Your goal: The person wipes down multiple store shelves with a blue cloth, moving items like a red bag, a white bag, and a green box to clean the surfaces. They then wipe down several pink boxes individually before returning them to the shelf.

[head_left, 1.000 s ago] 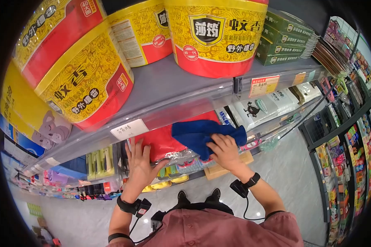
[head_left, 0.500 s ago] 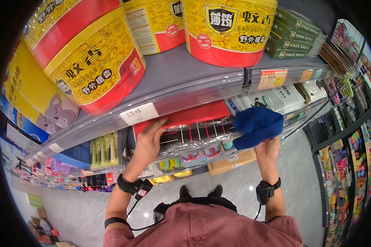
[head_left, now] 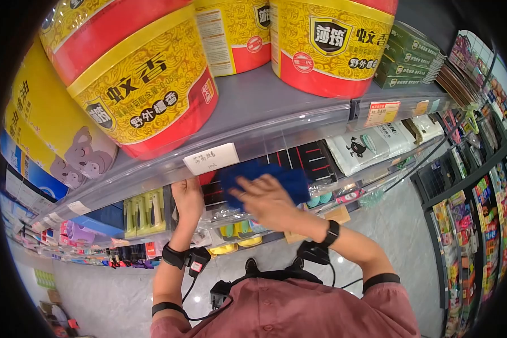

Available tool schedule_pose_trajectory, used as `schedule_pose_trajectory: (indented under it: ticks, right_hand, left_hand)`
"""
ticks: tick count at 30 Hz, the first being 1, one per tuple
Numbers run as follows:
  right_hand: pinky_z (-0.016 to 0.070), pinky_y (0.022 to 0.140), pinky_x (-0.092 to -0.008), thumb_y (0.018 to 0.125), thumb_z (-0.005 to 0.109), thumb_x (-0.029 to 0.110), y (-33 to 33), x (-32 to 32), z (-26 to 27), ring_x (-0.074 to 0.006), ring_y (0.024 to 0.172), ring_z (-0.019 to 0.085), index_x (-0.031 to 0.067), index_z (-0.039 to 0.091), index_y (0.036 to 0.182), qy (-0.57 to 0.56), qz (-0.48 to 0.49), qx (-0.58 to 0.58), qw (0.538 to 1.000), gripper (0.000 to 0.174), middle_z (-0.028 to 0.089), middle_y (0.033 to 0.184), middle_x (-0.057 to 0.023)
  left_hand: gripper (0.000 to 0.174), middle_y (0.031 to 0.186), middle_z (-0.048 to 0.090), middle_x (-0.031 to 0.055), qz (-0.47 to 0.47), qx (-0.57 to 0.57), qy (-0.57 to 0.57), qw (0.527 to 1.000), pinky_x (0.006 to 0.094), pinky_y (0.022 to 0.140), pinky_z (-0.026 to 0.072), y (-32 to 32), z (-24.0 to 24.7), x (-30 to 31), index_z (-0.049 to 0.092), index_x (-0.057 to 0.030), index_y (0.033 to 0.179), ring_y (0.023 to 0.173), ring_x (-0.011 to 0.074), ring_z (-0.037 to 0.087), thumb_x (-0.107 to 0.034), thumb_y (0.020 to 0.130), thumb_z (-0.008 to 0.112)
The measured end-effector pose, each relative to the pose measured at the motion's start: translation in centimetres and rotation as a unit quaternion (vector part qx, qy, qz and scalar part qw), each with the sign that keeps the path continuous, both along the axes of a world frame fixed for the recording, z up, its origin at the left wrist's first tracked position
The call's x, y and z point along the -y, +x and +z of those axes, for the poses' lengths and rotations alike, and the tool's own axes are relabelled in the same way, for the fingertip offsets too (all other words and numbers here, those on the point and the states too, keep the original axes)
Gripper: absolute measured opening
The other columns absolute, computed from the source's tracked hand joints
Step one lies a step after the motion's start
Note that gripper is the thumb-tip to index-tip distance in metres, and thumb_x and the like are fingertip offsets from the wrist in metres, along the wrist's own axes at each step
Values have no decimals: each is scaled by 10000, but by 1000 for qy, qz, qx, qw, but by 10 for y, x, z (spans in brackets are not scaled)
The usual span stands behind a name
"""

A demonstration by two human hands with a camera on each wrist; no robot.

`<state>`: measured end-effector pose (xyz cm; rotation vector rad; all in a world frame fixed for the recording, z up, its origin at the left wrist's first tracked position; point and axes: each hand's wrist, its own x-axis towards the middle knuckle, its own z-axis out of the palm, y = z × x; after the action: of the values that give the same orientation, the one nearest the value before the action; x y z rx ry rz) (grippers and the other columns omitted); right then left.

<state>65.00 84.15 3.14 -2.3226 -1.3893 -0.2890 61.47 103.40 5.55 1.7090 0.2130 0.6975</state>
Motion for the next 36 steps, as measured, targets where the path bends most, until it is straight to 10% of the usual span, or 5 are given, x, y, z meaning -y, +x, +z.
schedule_pose_trajectory:
  ticks: [9, 15, 24, 27, 36]
  right_hand:
    - [153, 1050, -429, 795, 468, 524, 53, -53, 16, -309, 1248, 298, 205, 456, 1252, -82, 118, -77, 987, 557, 379, 1324, -137]
    - [412, 859, -403, 829, 464, 321, 116, 4, 39, -340, 998, 519, 111, 560, 1063, -90, -98, -126, 983, 329, 540, 1135, -123]
    - [404, 864, -426, 834, 473, 172, 81, 100, -9, -351, 984, 515, 33, 532, 1061, 40, -76, -80, 993, 273, 539, 1089, -191]
    - [397, 863, -401, 852, 466, 148, 55, 110, -13, -372, 989, 480, 59, 505, 1109, -40, -192, -124, 973, 276, 547, 1054, -170]
    - [423, 819, -347, 749, 503, -39, -18, 160, -11, -363, 947, 516, -9, 548, 982, 221, -249, -119, 935, 239, 556, 959, -185]
  left_hand:
    - [230, 676, 542, 24, 49, 27, 116, 992, 231, 520, 349, -4, -6, -7, 564, 64, 872, 610, 72, 418, -134, 911, 454]
    - [181, 739, 599, 171, 13, 69, 155, 985, 297, 623, 424, -3, -18, -2, 576, 42, 902, 655, 224, 566, -117, 885, 491]
    - [277, 1133, 511, 231, -125, -35, 357, 925, 414, 909, 376, -5, -8, 20, 545, 22, 1052, 1070, 383, 476, -171, 858, 509]
    - [691, 1313, 324, 256, -164, -63, 494, 851, 490, 1020, 215, -11, -9, 20, 401, -3, 1232, 1223, 440, 284, -364, 710, 675]
    - [900, 1383, 201, 222, -202, -132, 562, 791, 489, 1044, 180, -12, -4, 21, 288, -13, 1308, 1280, 398, 193, -372, 617, 738]
